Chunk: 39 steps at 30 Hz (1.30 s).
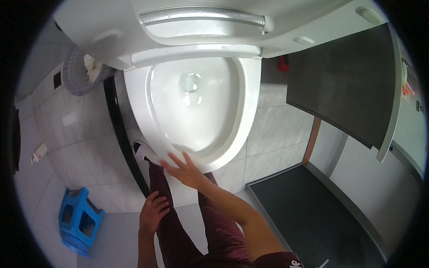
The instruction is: The person wipes the floor with a cloth, washes a grey scouring pad in the sink, and then uses a white cloth to wipe the toilet seat, lid, and tank cover.
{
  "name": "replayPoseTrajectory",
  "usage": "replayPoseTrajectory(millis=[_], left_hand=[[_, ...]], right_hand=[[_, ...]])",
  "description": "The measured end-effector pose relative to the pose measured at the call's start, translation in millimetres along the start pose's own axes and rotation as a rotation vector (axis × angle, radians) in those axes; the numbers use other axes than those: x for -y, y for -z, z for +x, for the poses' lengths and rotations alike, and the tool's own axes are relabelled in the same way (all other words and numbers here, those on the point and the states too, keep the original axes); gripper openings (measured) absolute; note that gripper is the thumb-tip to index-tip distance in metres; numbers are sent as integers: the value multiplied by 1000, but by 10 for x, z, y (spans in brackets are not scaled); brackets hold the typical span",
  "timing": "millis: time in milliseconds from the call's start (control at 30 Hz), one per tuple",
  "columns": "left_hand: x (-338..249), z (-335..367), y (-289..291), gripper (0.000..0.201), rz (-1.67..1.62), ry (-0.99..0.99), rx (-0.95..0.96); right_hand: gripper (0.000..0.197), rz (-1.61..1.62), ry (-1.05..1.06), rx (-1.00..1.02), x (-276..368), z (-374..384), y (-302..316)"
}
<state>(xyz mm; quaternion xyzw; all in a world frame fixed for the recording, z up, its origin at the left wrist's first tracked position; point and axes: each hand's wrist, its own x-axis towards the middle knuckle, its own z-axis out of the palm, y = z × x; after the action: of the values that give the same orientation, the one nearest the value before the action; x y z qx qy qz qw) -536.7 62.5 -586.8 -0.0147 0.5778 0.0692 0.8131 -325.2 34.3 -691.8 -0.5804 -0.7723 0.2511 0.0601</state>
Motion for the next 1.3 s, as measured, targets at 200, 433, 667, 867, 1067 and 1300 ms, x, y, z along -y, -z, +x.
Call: replayPoseTrajectory(millis=[200,433,667,867,1067,1300], left_hand=[[85,-3,125,54,53,-10,-49],[233,132,49,48,151,74,-74],[330,207,-92,43,271,102,-86],[276,215,-119,43,207,101,-61],[240,216,-144,40,204,81,-37],[270,202,20,41,187,106,-29]], right_hand=[[48,214,151,500,-1046,-1164,176],[50,-202,112,551,-2491,-1214,1155],[48,-259,-395,-18,-2796,-558,1777],[63,283,-709,-361,-2720,57,1570],[60,69,-679,-474,-2761,205,1190],[50,26,-666,-490,-1918,-498,658]])
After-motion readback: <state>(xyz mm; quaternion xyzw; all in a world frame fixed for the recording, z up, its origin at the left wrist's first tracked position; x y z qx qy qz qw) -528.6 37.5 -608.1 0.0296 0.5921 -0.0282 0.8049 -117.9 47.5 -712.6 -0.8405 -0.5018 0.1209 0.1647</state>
